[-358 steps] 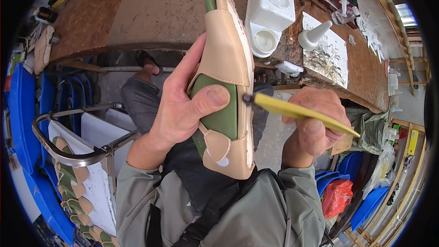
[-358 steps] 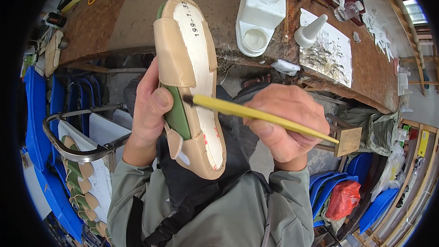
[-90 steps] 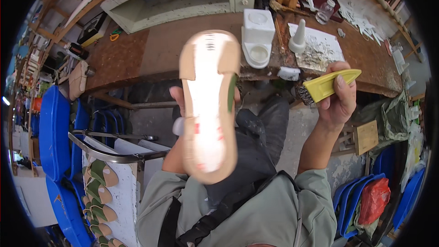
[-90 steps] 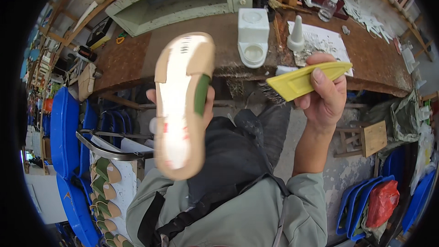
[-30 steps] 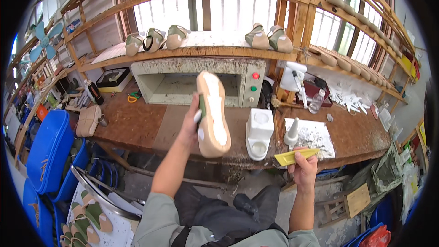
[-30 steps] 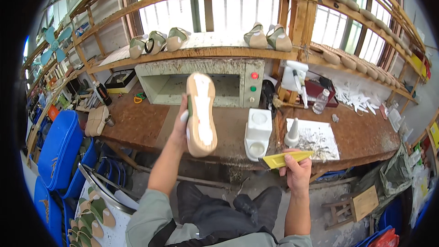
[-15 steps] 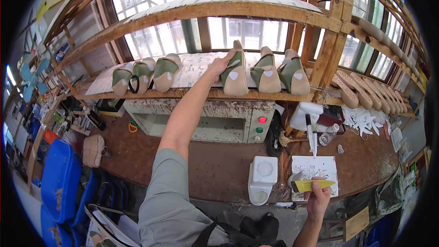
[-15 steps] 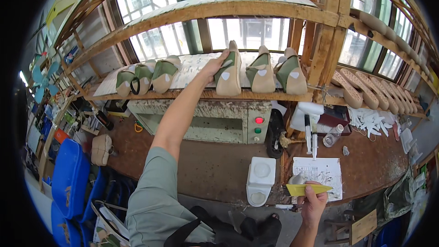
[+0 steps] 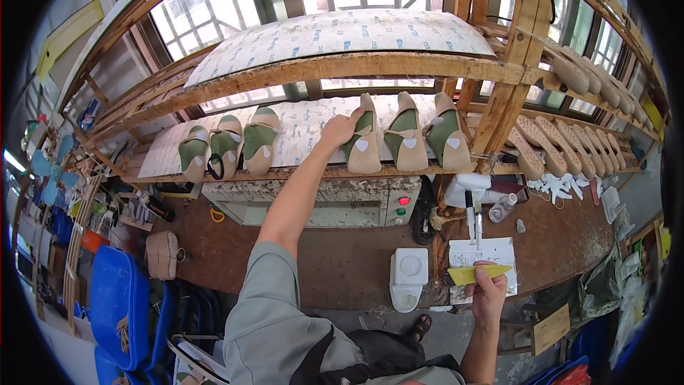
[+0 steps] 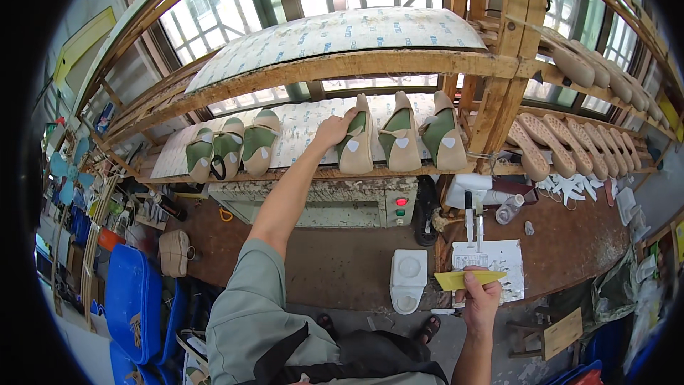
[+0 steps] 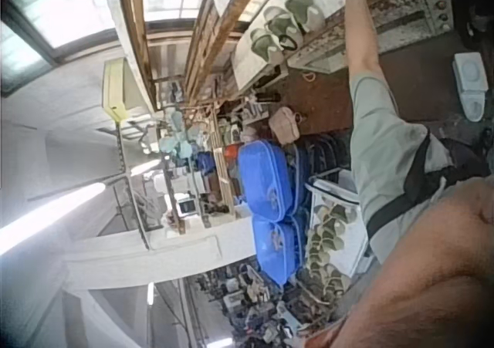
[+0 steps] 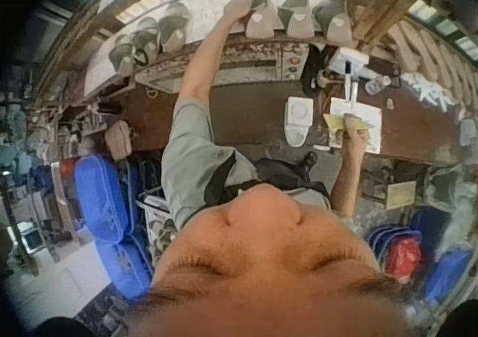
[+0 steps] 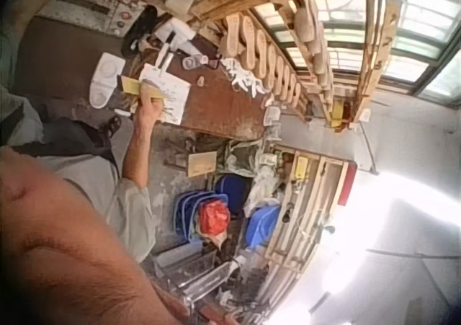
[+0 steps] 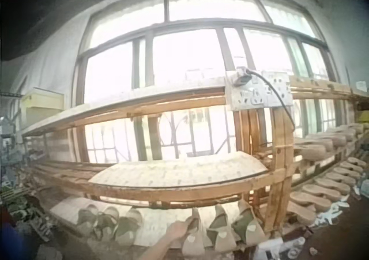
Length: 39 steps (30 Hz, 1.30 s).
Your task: Applying adhesive to the sole and edges of a shoe upper using a brush.
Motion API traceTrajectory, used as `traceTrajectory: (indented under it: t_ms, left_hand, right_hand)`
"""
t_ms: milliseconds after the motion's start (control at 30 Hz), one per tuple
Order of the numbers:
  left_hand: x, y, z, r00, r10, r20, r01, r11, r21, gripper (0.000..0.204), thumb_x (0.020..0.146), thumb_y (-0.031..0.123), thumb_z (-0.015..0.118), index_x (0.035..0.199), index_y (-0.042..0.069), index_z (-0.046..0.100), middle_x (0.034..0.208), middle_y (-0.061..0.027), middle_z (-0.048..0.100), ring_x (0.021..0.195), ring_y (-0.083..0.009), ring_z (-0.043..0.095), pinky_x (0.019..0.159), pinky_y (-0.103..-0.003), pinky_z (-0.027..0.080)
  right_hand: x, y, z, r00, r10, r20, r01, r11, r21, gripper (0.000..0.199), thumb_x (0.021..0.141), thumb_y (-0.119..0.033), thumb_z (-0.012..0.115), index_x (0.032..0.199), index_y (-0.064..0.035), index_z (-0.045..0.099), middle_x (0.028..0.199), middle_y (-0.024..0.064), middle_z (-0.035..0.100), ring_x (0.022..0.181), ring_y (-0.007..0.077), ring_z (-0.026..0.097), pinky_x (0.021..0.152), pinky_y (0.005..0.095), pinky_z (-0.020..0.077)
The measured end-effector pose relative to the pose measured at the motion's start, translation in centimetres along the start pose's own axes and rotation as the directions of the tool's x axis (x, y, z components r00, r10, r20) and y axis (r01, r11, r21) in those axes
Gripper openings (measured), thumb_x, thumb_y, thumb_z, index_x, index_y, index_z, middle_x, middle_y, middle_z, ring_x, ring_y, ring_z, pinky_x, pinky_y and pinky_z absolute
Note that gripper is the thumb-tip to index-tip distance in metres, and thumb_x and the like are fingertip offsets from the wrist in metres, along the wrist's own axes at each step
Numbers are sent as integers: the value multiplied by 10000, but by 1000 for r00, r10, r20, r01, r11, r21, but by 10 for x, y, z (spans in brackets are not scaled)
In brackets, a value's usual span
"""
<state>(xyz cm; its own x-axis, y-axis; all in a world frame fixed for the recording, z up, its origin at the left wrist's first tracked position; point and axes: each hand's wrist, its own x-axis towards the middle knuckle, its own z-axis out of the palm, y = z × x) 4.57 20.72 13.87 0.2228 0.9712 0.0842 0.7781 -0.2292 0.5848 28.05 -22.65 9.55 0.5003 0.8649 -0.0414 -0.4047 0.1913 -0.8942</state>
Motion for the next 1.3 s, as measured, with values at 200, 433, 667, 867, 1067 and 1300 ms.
traceTrajectory:
  t_ms: [200,433,667,867,1067,1300]
  left_hand:
    - [-25,-2,-11,991,59,-119,-61,998,-8,764,852,660,360,862,-35,677,927,-276,618,912,-402,590,822,-459,456]
    - [-96,-125,-126,682,111,-722,410,760,504,540,788,450,643,1070,-10,620,963,-167,640,898,-288,604,812,-394,463]
    - [-61,-159,-155,935,-331,-132,288,920,-267,564,673,317,716,996,-130,598,984,-202,633,861,-269,606,702,-392,469]
    - [-107,-175,-165,891,-451,-49,230,543,-808,448,742,256,672,1038,-73,605,997,-149,629,866,-239,608,713,-380,472]
    - [-249,-131,-91,968,44,-246,-239,-120,-964,594,825,400,652,1235,7,479,1187,-78,561,1096,-188,539,917,-362,445]
    - [-369,-154,109,988,4,-154,-153,-99,-983,480,812,177,657,1226,16,476,1129,-79,575,1043,-184,563,913,-329,457]
  right_hand:
    - [-1,7,4,998,51,26,-51,999,-9,164,853,-97,632,940,40,610,700,93,617,457,135,520,429,228,401]
    - [1,26,13,993,116,37,-114,992,-53,154,865,-118,612,940,17,608,697,93,626,443,129,515,412,228,397]
    - [6,46,36,984,161,69,-159,987,-33,160,889,-97,581,971,39,600,689,75,611,449,118,514,419,227,409]
    - [-8,69,41,955,205,214,-188,978,-95,166,885,-117,585,983,16,599,685,71,605,454,122,506,422,232,398]
    - [-30,108,4,975,139,171,-130,990,-61,176,883,-113,582,998,21,587,704,81,607,469,128,515,420,233,400]
    - [-34,193,-25,984,87,155,-105,988,116,226,876,-80,592,1066,41,577,911,96,627,723,148,601,562,265,491]
